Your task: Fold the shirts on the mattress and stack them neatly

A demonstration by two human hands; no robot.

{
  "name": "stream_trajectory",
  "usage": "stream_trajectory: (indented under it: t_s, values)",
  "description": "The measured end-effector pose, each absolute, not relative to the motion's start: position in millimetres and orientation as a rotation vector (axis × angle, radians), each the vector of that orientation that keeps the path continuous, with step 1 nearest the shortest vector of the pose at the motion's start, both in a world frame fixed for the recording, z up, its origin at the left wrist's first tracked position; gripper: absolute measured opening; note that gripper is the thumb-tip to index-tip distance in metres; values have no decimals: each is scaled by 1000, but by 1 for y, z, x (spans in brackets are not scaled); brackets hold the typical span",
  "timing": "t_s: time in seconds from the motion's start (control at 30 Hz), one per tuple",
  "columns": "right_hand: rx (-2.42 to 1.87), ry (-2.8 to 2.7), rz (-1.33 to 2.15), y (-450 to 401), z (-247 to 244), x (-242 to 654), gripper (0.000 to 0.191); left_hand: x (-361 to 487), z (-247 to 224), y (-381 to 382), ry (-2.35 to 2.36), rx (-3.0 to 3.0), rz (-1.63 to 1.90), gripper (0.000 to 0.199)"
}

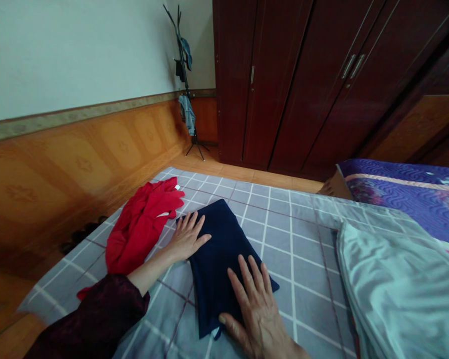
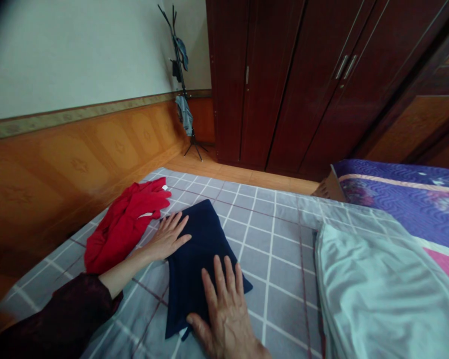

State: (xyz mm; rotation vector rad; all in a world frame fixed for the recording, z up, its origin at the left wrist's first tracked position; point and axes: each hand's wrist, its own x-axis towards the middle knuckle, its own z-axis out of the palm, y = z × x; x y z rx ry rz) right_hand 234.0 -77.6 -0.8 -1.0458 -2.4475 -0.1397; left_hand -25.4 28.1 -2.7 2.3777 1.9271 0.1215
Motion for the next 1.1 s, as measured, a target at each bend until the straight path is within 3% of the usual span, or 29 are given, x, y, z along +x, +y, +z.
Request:
stream_trajectory:
  t_s: [0.2,0.57,0.77,0.87,0.97,1.1]
  values:
    - [-492,-2781,-25,-85,8,223,65,-34,5,8,1841,2362,81,70]
    - [-655,-2578,179,-101,28,226,26,-57,35,16,1735,2302,-115,71]
    - [-1306,-1686,786,-119,22,272,40,-52,62,51,1771,2377,71,50]
    - [-1559,-1298,903,-114,15,292,52,-36,57,76,1827,2376,152,44]
    - [-1681,-1226,881,-100,8,299,65,-22,44,91,1902,2340,170,38]
    - [-1762,-1434,860,-77,12,291,62,-24,29,93,1961,2293,169,33]
